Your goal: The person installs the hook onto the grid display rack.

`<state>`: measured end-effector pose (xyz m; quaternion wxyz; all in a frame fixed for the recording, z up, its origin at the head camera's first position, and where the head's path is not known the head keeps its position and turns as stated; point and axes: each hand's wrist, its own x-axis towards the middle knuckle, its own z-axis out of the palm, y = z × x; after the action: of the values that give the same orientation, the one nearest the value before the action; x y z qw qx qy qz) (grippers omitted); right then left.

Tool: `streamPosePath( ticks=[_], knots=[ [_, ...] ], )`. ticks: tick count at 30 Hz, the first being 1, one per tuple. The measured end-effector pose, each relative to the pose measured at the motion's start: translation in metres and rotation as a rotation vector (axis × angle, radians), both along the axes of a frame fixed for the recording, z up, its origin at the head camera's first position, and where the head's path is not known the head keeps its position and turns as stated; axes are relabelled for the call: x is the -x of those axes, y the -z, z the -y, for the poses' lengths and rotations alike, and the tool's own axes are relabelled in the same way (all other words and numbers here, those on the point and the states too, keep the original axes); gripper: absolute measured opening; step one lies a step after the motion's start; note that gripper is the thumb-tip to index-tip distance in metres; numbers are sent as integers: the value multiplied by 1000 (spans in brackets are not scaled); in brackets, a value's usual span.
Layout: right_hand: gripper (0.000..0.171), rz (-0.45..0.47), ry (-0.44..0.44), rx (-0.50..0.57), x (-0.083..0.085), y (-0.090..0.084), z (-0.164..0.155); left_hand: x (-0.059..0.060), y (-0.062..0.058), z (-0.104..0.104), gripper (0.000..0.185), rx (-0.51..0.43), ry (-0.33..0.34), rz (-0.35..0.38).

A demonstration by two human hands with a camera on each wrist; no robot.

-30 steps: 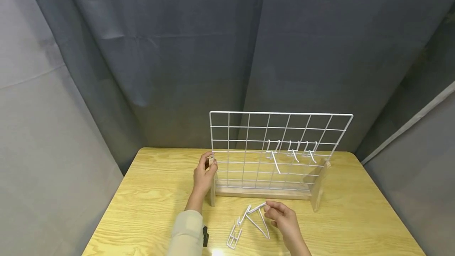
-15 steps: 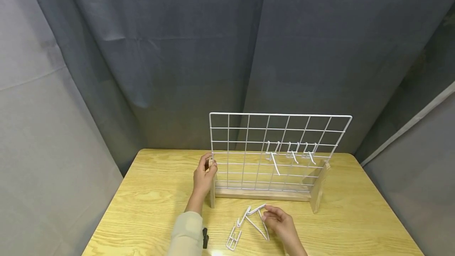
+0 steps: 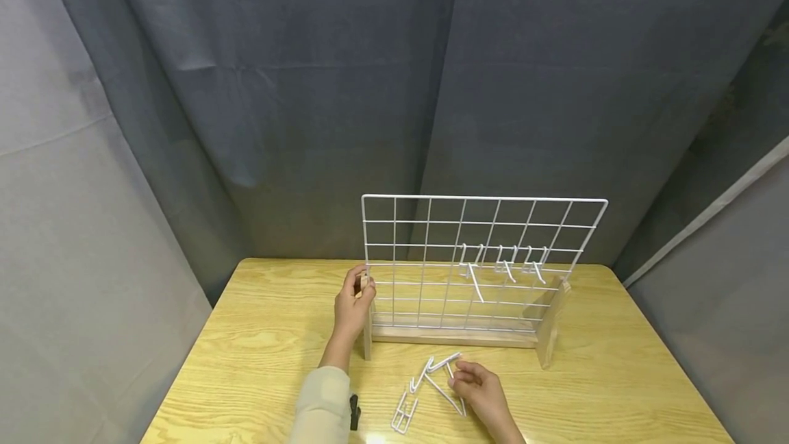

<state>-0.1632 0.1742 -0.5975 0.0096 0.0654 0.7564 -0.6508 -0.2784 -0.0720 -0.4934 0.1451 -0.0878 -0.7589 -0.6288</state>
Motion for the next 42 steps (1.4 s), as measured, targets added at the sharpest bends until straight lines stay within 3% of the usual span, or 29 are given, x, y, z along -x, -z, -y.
streamPosePath(
  ticks=[3,10,16,19,25,42],
  knots=[
    [47,0,10,-36,2,4,0,-8,-11,-1,33,3,6,-6],
    [42,-9,40,-108,8,9,1,14,22,2,34,-15,0,8],
    [37,-21,29,-144,12,9,1,6,8,3,34,-13,7,-9],
    [35,-26,32,-168,12,7,3,12,17,4,35,-14,10,-1],
    [30,-64,31,-276,13,7,5,14,23,4,34,-26,18,13],
    [13,-64,86,-402,14,8,10,14,23,4,35,-37,43,-10]
  ],
)
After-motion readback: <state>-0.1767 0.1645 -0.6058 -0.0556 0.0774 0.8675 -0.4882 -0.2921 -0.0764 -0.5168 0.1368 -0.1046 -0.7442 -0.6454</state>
